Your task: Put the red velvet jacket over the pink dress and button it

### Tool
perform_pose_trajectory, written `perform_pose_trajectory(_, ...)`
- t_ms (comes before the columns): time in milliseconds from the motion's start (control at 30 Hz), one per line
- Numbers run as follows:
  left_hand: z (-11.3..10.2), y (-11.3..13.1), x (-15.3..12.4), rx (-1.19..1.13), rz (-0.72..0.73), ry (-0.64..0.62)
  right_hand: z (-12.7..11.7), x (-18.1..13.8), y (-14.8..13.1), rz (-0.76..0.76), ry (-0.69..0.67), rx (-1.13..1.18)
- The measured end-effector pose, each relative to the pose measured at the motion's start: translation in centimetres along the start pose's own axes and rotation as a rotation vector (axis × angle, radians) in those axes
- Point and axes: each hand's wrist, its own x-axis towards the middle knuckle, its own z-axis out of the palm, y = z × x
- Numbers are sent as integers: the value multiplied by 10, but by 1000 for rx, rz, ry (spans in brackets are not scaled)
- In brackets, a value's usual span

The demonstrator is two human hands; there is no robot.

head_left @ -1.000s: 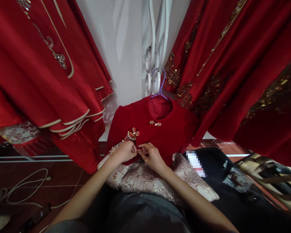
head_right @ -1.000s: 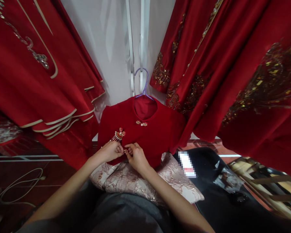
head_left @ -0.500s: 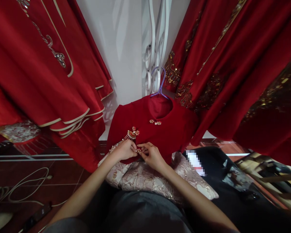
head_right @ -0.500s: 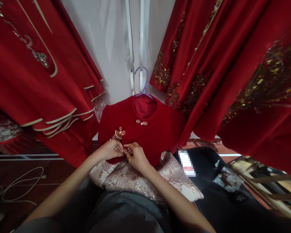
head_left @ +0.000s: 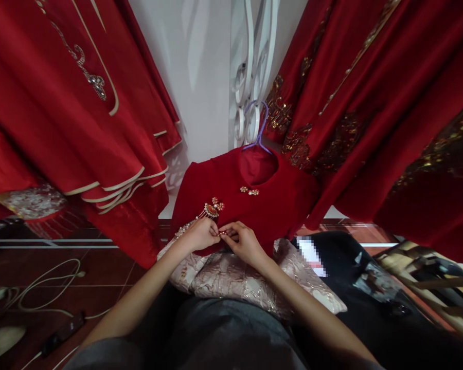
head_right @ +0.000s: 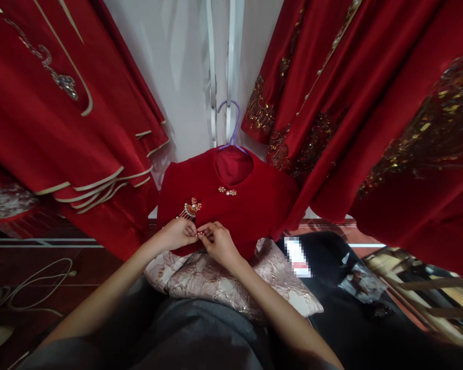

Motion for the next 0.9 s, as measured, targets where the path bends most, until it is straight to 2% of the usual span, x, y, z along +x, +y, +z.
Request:
perform_pose_trajectory(267, -3, 6, -2, 41, -61, -56, 2, -3, 3, -68, -6, -58)
perform_pose_trajectory(500, -6, 11, -5, 225, -9, 0, 4, -8, -4, -75, -7, -214)
perform_pose_trajectory(667, -20, 11, -12, 216, -5, 4, -20, -3, -16, -18, -53, -316)
perform_pose_trajectory(800, -31, 15, -16, 211, -40, 39, -49, 0, -31, -15, 34, -333)
perform_pose_trajectory(900, -27, 18, -17, 228, -20, 15, -57, -1, -40, -6, 85, -427)
